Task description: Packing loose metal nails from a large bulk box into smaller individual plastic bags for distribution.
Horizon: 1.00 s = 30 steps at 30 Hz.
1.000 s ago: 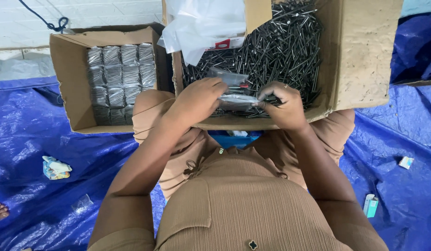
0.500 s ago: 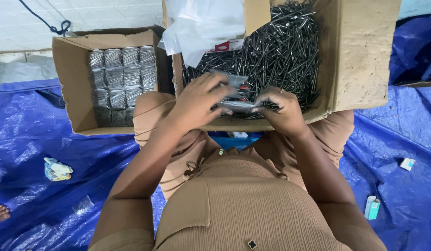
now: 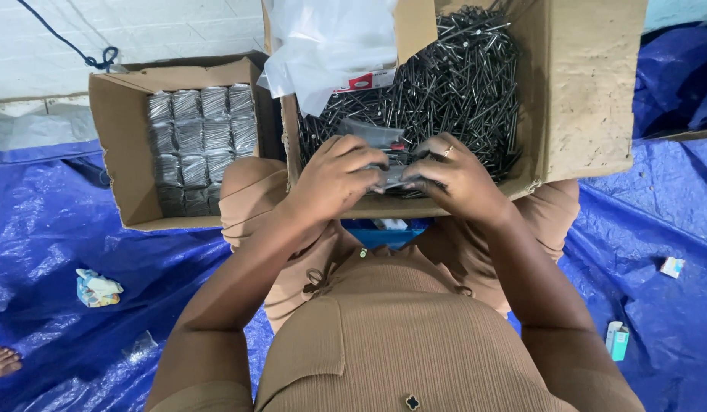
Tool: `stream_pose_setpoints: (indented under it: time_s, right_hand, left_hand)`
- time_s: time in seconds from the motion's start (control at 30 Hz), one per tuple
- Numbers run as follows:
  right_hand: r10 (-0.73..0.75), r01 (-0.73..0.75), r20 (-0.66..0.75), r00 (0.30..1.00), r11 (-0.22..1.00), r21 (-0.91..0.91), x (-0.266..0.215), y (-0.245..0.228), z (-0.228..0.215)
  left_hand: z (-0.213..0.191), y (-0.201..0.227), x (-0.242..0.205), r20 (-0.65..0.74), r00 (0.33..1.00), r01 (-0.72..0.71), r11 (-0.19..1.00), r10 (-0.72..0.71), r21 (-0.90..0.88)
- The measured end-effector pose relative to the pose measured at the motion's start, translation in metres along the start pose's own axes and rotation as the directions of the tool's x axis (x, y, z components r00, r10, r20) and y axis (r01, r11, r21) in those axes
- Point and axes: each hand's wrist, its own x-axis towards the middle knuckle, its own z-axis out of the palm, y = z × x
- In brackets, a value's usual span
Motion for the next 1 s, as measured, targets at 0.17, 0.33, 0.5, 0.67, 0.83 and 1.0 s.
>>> stream_pose_setpoints:
  time_s: [0.17, 0.33, 0.5, 0.67, 0.83, 1.0]
  right_hand:
    - [-0.203, 0.207, 0.053, 0.978, 0.976, -0.074, 0.003, 0.0, -0.003]
    - [-0.302, 0.302, 0.079, 0.95, 0.953, 0.005, 0.011, -0.01, -0.011]
    - [-0.195, 0.212, 0.274, 0.942, 0.977, -0.036, 0.019, -0.012, -0.019]
    - [-0.261, 0.31, 0.305, 0.916, 0.942, -0.125, 0.016, -0.008, -0.025]
    - [-0.315, 0.376, 0.361, 0.877, 0.92, -0.109, 0.016, -0.022, -0.033]
    - [-0.308, 0.398, 0.401, 0.863, 0.903, -0.162, 0.009, -0.025, -0.031]
  left_hand:
    - [-0.002, 0.01, -0.001, 0.006, 0.999, -0.039, 0.999, 0.038, 0.02]
    - [-0.011, 0.014, 0.004, -0.057, 0.998, -0.031, 1.0, 0.03, -0.004]
    - [-0.011, 0.016, -0.002, 0.052, 0.998, -0.027, 0.999, 0.024, 0.045]
    - [-0.01, 0.024, -0.002, 0.048, 0.998, -0.044, 0.999, 0.044, 0.003]
    - [-0.019, 0.02, -0.001, 0.278, 0.96, -0.063, 0.99, 0.026, 0.125]
    - [-0.042, 0.015, 0.009, 0.239, 0.966, -0.163, 0.947, 0.096, 0.278]
